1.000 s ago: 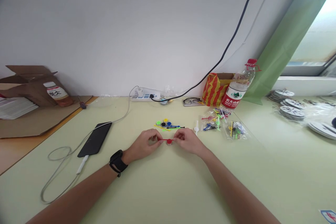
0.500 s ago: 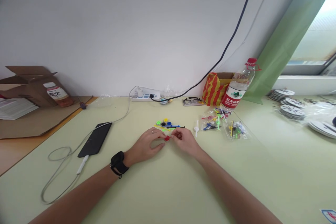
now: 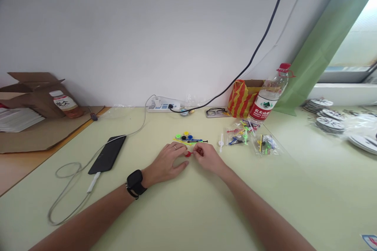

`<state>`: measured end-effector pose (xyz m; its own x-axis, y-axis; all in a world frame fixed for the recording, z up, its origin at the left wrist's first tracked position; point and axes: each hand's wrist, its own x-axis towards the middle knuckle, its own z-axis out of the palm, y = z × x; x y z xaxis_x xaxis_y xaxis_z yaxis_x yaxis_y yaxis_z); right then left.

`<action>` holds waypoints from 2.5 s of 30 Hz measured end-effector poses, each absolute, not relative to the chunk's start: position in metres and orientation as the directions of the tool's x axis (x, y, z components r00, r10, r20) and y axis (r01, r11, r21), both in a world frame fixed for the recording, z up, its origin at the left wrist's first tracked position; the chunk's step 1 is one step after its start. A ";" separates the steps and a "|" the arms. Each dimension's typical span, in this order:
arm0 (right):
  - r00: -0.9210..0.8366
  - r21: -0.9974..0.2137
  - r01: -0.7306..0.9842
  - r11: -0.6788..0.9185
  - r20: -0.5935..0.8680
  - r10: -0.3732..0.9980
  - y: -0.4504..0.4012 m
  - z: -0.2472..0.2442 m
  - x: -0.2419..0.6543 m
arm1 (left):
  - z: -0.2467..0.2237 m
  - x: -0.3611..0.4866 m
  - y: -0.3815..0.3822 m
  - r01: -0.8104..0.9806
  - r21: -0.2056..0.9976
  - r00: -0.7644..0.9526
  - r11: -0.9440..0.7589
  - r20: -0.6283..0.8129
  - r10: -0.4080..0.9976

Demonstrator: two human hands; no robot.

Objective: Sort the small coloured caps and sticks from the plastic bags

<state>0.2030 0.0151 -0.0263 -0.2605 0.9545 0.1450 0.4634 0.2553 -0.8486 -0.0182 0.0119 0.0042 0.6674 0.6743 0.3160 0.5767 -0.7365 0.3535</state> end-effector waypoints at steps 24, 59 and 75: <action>-0.156 -0.964 0.205 0.167 0.137 0.978 -0.004 0.021 0.209 | -0.001 -0.029 0.025 0.514 0.686 0.270 -0.516 0.441 0.856; -0.071 -0.539 0.751 0.381 0.507 0.859 0.022 -0.014 0.241 | -0.014 -0.055 0.060 0.800 0.399 0.292 -0.448 0.392 0.872; -0.100 -0.532 0.762 0.369 0.467 0.879 0.020 -0.014 0.239 | -0.017 -0.055 0.061 0.851 0.395 0.193 -0.345 0.375 0.907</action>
